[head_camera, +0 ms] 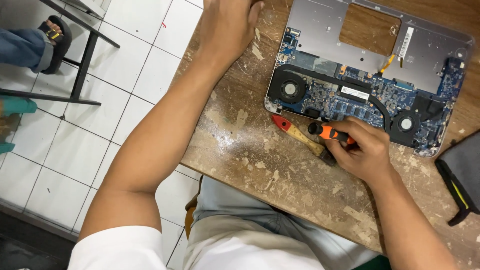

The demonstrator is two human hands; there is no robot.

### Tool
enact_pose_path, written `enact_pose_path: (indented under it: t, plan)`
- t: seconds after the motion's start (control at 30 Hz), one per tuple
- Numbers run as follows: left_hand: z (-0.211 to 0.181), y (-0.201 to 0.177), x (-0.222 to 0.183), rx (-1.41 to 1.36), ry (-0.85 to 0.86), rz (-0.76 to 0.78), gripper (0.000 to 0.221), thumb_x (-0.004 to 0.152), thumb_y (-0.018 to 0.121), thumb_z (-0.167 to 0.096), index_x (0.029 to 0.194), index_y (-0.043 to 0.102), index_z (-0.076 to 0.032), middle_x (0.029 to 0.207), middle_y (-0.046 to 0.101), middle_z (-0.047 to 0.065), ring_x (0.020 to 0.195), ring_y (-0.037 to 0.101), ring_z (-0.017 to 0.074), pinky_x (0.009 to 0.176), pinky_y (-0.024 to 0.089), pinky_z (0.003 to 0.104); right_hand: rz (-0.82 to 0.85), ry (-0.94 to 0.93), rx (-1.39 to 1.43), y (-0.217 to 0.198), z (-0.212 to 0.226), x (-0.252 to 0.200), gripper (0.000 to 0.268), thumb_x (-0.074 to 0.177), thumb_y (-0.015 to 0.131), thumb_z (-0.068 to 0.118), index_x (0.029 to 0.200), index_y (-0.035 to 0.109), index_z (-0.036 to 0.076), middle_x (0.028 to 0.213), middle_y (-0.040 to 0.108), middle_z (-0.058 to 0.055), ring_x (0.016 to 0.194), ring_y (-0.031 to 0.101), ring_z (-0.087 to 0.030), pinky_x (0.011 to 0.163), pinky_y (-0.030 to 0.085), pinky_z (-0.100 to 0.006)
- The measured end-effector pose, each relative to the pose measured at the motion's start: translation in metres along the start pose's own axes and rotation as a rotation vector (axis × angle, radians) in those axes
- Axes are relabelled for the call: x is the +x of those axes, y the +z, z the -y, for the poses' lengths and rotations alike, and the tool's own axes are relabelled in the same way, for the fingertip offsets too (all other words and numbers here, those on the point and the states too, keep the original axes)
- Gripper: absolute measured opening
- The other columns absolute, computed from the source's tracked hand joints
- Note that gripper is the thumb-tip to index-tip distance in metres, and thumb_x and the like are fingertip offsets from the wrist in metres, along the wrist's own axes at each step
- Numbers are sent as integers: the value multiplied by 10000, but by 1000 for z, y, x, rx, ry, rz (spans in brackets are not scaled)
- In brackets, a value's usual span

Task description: The person uses a screwdriver to remove screws from the internal components of a disassembled laptop. They work on the motherboard and fan area, placing removed screws on the table.

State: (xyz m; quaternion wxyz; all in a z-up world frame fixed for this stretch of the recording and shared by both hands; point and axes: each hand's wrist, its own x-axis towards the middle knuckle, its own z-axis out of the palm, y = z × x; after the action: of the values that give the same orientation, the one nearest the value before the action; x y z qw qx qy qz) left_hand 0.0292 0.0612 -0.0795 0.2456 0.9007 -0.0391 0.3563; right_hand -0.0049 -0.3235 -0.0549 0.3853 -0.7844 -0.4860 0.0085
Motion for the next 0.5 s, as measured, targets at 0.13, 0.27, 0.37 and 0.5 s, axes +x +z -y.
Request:
enact_pose_path:
  t: [0.13, 0.27, 0.37, 0.5]
  plan:
    - [-2, -1, 2, -49, -15, -14, 204, 960, 816, 61, 1078, 699, -58, 926, 751, 95, 849, 727, 294, 818, 557, 472, 0, 1, -6, 0, 2, 1, 117, 1001, 778, -56, 1109, 733, -62, 809, 605, -105, 585, 413, -167, 552, 316, -311]
    - [0, -4, 1, -19, -29, 12, 190, 981, 775, 65, 1084, 673, -57, 949, 728, 117, 870, 693, 335, 815, 529, 502, 5, 20, 7, -1, 4, 2, 123, 1006, 783, -49, 1115, 726, -62, 845, 638, -113, 597, 432, -168, 563, 338, -303]
    - [1, -3, 0, -23, -49, 40, 144, 999, 713, 88, 960, 649, -34, 856, 710, 107, 787, 699, 311, 775, 548, 476, 3, 12, 3, -1, 2, 1, 137, 989, 792, -64, 1108, 725, -67, 846, 644, -119, 581, 422, -160, 539, 320, -304]
    - [-3, -5, 1, -60, -43, 54, 154, 1061, 609, 79, 966, 604, -43, 883, 639, 97, 800, 608, 271, 758, 479, 446, 5, -10, -11, -1, 1, 1, 132, 996, 786, -54, 1112, 724, -74, 846, 649, -129, 608, 446, -185, 563, 350, -316]
